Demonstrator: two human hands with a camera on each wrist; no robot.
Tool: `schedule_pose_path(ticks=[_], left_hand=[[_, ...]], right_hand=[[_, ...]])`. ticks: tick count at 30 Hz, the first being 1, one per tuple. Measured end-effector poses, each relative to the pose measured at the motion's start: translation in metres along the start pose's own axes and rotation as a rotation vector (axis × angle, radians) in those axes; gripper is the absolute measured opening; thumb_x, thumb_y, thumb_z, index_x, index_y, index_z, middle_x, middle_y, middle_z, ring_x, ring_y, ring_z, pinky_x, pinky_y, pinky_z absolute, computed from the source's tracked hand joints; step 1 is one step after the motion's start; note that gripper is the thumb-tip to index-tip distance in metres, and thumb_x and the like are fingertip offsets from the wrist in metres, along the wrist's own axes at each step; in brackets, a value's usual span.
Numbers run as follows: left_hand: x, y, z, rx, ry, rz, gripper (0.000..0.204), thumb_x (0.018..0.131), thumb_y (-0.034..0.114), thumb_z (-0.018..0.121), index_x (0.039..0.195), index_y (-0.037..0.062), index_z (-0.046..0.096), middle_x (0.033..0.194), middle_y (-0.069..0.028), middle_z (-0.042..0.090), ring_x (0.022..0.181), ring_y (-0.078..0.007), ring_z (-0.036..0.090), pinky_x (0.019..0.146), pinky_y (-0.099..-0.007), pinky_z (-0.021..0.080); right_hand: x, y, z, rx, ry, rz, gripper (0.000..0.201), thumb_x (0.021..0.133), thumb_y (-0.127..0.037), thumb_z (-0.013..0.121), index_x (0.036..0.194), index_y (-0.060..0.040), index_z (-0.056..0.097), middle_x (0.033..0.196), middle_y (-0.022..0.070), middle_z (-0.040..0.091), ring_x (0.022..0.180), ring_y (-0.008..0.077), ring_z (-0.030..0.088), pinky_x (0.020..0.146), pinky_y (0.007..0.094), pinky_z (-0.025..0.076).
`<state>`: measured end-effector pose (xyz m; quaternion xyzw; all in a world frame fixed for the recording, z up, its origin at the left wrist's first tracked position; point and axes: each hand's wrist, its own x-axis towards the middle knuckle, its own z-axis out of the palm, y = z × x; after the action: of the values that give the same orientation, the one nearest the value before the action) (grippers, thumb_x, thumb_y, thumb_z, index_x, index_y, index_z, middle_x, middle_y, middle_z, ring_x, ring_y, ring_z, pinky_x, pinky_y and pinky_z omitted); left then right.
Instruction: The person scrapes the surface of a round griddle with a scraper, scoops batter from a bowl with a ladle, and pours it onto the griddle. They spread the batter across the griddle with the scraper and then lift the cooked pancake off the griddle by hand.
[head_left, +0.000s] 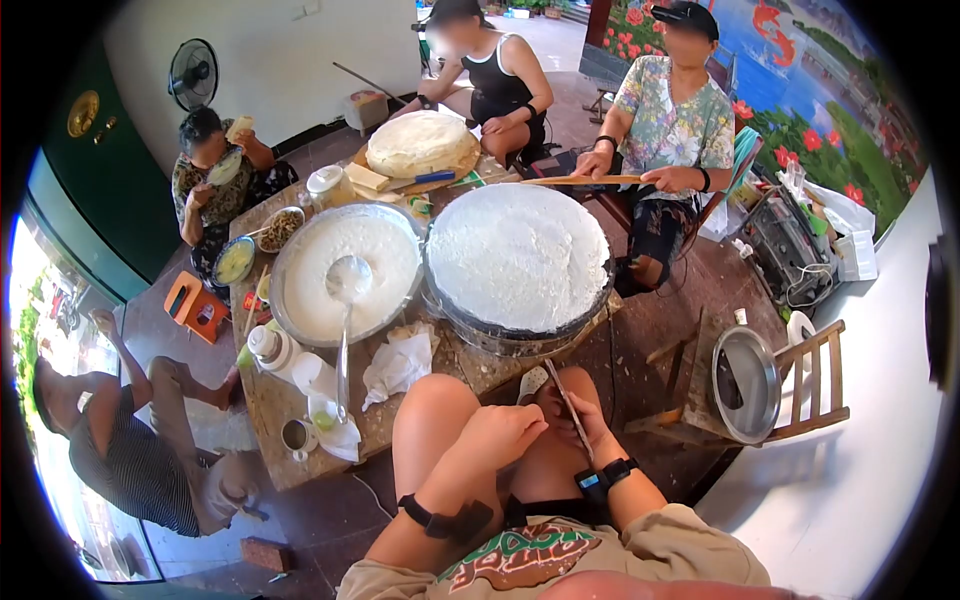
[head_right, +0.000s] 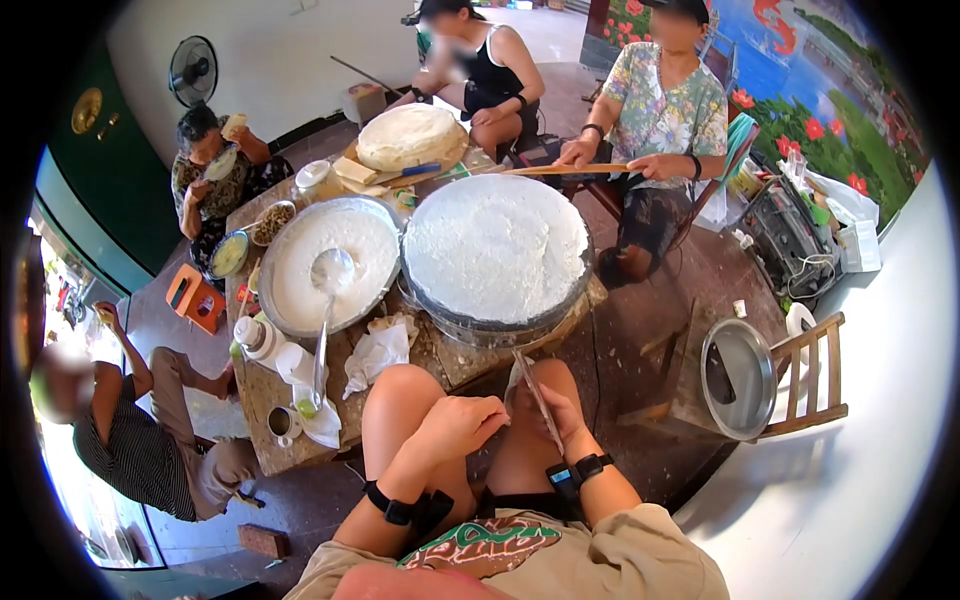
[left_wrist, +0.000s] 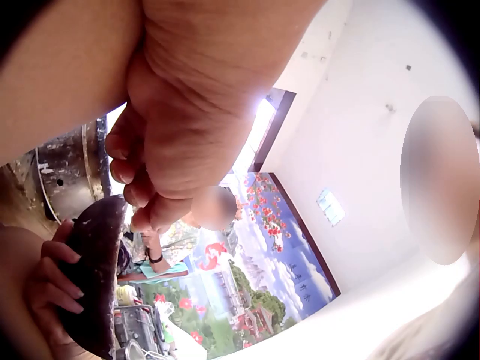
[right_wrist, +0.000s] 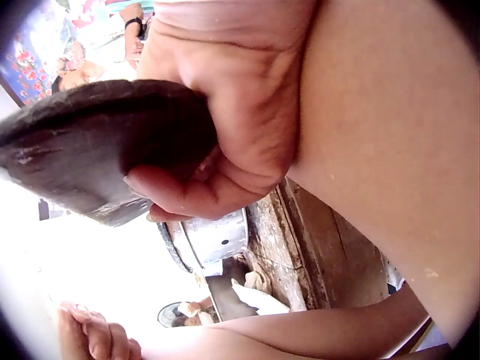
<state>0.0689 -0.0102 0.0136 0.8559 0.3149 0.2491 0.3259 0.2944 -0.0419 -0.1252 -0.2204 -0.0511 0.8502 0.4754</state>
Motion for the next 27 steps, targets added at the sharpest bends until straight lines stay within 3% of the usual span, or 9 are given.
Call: schedule_pose_path(ticks=[27], left_hand=[[-0.003,0.001,-0.004,0.029,-0.015,0.009,0.013,0.084,0.019,0.057,0.08,0.0061,0.057,0.07,-0.0122,0.062,0.065,-0.0312,0.06,0.056,-0.0404,0.048]], right_hand=[[-0.002,0.001,0.008,0.005,0.019,-0.002,0.03,0.093,-0.029,0.049,0.117,-0.0116,0.054,0.075,-0.0018,0.052,0.047,0.0064,0.046,0.036,0.0172,0.035]])
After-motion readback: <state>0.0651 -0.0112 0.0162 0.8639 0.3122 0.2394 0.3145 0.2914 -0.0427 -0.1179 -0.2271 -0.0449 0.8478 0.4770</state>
